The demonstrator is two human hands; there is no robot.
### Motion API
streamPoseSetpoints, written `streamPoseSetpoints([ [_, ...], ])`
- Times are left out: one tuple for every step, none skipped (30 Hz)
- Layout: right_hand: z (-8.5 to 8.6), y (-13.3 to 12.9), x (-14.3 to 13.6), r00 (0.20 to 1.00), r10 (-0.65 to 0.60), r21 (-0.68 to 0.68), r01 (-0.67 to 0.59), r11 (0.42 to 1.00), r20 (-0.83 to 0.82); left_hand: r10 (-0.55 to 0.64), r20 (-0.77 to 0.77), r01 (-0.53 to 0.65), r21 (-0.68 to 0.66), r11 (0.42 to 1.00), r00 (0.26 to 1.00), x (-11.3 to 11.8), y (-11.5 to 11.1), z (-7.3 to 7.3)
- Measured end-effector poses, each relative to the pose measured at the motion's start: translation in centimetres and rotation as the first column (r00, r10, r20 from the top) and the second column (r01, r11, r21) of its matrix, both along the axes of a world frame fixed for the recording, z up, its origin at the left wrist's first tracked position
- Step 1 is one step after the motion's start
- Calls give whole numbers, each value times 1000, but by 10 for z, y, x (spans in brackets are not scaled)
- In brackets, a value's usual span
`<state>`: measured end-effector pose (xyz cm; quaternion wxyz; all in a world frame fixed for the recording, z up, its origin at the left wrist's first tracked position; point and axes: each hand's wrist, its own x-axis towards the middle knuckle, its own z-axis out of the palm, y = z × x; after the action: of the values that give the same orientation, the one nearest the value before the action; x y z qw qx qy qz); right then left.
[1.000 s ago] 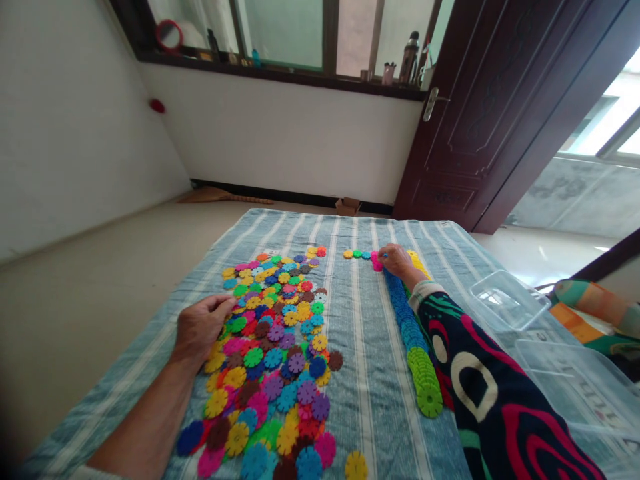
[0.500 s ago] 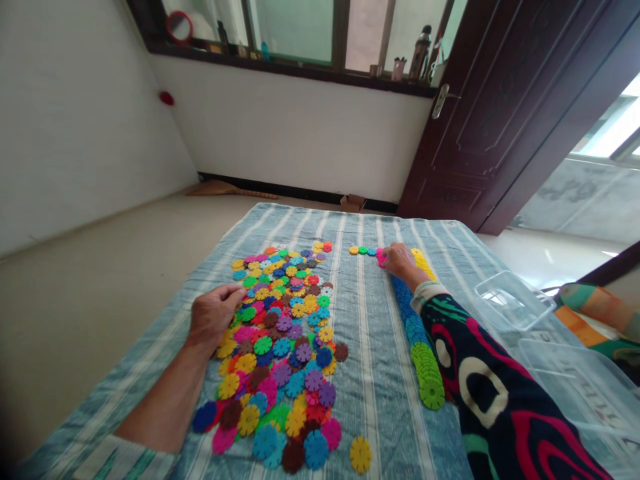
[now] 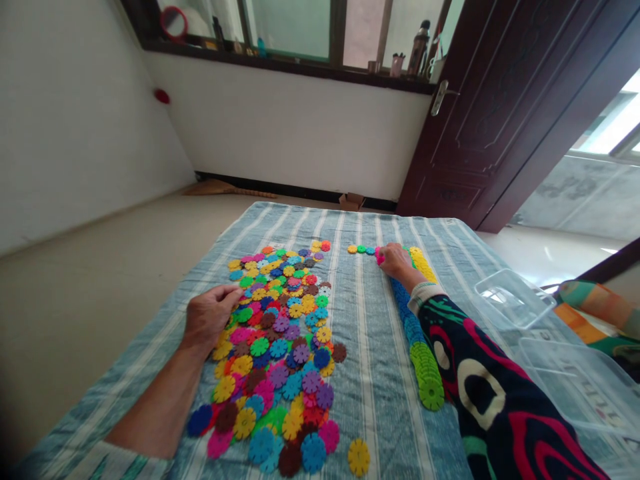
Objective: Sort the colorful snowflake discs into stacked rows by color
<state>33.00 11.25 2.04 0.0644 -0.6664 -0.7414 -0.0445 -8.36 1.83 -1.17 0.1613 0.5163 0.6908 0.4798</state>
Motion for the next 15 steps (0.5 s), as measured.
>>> streamPoseSetpoints([
  [0, 0, 0, 1000, 4, 2, -4, 1000, -6, 0, 3, 0, -2, 1000, 1000, 0, 0, 0],
  [0, 0, -1, 1000, 10, 4, -10, 1000, -12, 0, 4, 0, -2, 1000, 1000, 0, 0, 0],
  [-1, 0, -1, 1000, 17, 5, -17, 1000, -18, 1, 4, -1, -2, 1000, 1000, 0, 0, 0],
  [-1, 1, -1, 999, 24, 4, -24, 1000, -23, 1, 3, -1, -2, 1000, 1000, 0, 0, 0],
  [-1, 1, -2, 999, 29, 3, -29, 1000, -26, 0, 2, 0, -3, 1000, 1000, 0, 0, 0],
  [-2, 2, -2, 999, 32, 0, -32, 999, -28, -1, 1, 1, -5, 1000, 1000, 0, 0, 0],
  [-3, 3, -2, 999, 33, -3, -33, 999, -29, -3, 1, 3, -6, 1000, 1000, 0, 0, 0],
  [-3, 4, -1, 999, 33, -5, -33, 999, -30, -5, -1, 5, -8, 1000, 1000, -1, 0, 0],
  [-4, 5, -1, 999, 33, -7, -33, 999, -30, -8, -3, 8, -9, 1000, 1000, -1, 0, 0],
  [-5, 6, 0, 999, 34, -7, -34, 999, -31, -9, -6, 9, -9, 1000, 1000, -1, 0, -1],
  [-5, 6, 0, 999, 34, -6, -34, 999, -33, -8, -8, 8, -7, 1000, 1000, -2, 1, -1],
  [-6, 6, 1, 999, 34, -4, -34, 999, -35, -6, -9, 6, -4, 1000, 1000, -2, 1, -2],
  [-6, 6, 1, 999, 34, 0, -34, 999, -37, -5, -9, 5, -1, 1000, 1000, -2, 1, -2],
  [-7, 6, 2, 999, 35, 4, -34, 999, -41, -4, -7, 4, 0, 1000, 1000, -2, 1, -2],
  [-7, 5, 2, 998, 36, 8, -36, 999, -45, -3, -5, 3, -1, 1000, 1000, -2, 1, -2],
])
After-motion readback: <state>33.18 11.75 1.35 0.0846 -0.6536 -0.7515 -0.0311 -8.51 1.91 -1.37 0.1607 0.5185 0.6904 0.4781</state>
